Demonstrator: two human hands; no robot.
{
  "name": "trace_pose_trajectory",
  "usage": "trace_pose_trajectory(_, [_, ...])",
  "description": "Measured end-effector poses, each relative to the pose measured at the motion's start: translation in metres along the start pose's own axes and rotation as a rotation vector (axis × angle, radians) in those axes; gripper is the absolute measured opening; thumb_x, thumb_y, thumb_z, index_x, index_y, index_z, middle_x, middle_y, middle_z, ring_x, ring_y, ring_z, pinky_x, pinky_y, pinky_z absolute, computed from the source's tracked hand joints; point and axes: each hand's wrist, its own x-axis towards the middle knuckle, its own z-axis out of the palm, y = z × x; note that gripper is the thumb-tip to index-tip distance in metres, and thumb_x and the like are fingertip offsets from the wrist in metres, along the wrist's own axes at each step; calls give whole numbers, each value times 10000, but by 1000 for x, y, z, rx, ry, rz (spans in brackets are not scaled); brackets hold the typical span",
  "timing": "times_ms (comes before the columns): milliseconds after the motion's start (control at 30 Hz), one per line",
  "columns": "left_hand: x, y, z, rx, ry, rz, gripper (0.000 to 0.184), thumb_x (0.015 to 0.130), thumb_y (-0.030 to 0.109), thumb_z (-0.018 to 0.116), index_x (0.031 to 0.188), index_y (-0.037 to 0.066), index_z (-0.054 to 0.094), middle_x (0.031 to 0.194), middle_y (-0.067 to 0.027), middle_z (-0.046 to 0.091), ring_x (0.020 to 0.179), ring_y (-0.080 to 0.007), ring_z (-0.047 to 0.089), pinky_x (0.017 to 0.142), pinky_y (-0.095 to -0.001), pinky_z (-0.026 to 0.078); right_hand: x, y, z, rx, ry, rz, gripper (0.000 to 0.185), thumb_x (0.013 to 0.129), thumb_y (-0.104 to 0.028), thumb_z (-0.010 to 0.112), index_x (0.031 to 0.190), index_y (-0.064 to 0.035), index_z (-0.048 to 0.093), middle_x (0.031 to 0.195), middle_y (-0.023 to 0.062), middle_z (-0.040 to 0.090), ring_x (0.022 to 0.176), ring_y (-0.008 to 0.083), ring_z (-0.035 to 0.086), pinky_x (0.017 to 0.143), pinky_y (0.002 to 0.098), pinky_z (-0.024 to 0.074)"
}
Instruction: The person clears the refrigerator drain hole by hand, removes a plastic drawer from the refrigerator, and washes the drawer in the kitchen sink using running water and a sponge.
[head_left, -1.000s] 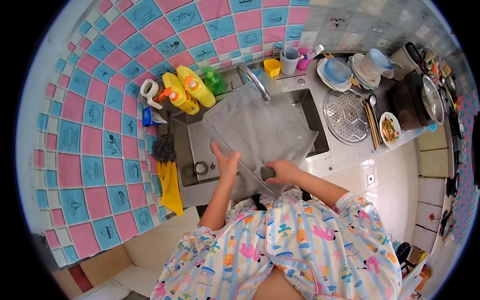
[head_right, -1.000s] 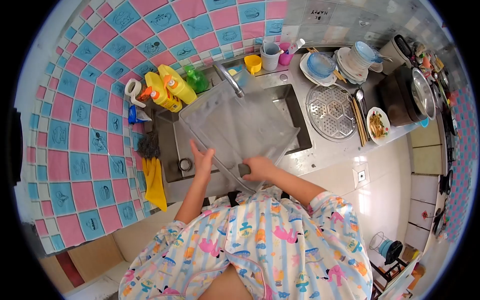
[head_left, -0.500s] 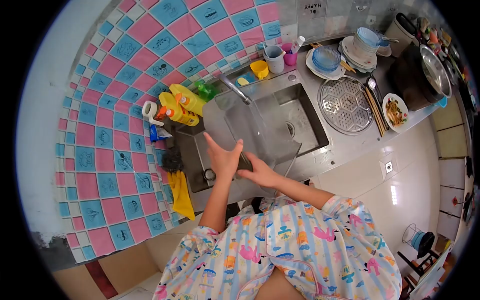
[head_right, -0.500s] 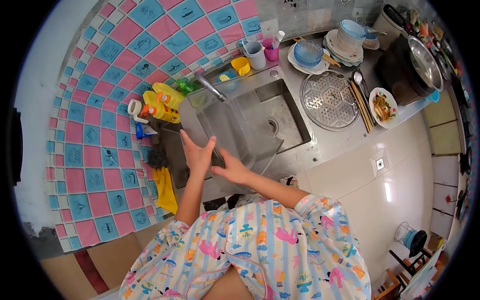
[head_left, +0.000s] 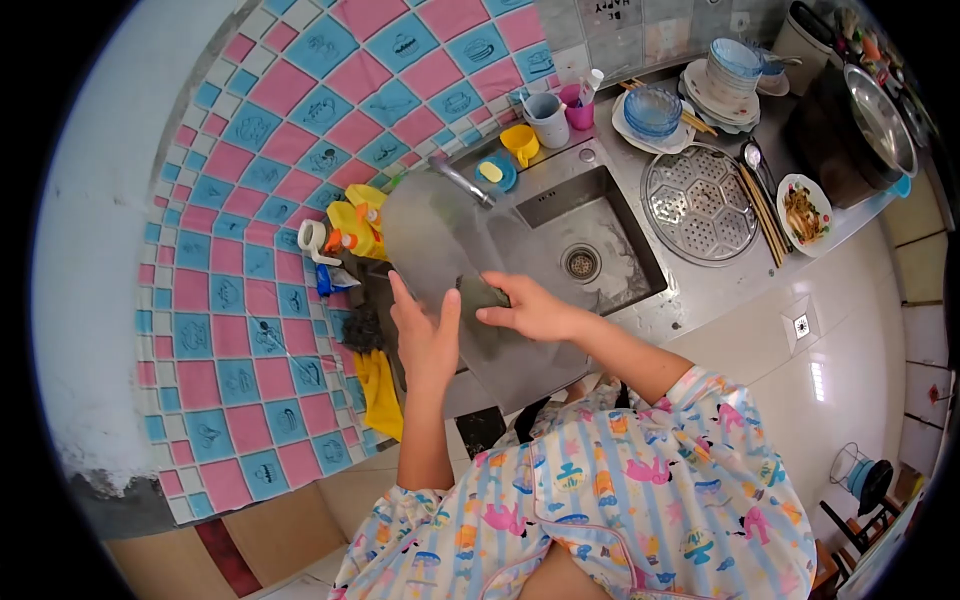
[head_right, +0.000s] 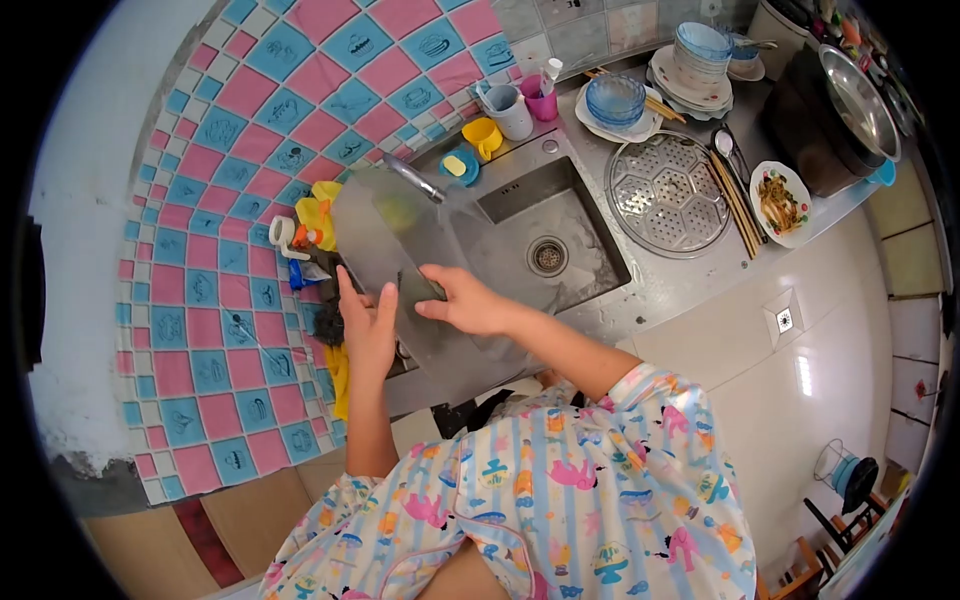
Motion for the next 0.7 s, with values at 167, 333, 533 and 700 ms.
trace_pose_trajectory(167, [-14,22,-16,-146,21,75,839,873,300,647,1489,18,151,1147,-161,430,893,-216,514,834,-334,446,7,-29,-21,110,-114,65,448,850,-127,664,1240,30,508,1109,80,609,986,126,528,865,285,436])
trace_pose_trajectory(333, [-25,41,-22,-317,-8,92,788,890,214,632,1487,14,158,1076,-94,386,839,-144,473,754,-276,471,16,-48,-52,191,-254,196,541,860,-146,670,1325,30,457,1227,71,567,1114,128,505,954,276,402])
trace_pose_trajectory(533, [-34,52,-20,-412,-26,169,802,874,183,654,1483,7,162,1082,-91,367,847,-142,461,715,-249,479,22,-80,-86,383,-425,401,438,880,-130,662,1273,-25,502,1121,27,620,1016,103,588,879,272,488])
trace_pose_trajectory(700, [-38,73,-23,-553,-33,167,769,883,146,633,1484,28,169,1146,-97,398,836,-116,480,685,-235,499,33,-77,-95,431,-505,500,487,878,-128,668,1310,-30,466,1162,37,607,1040,119,597,902,291,496])
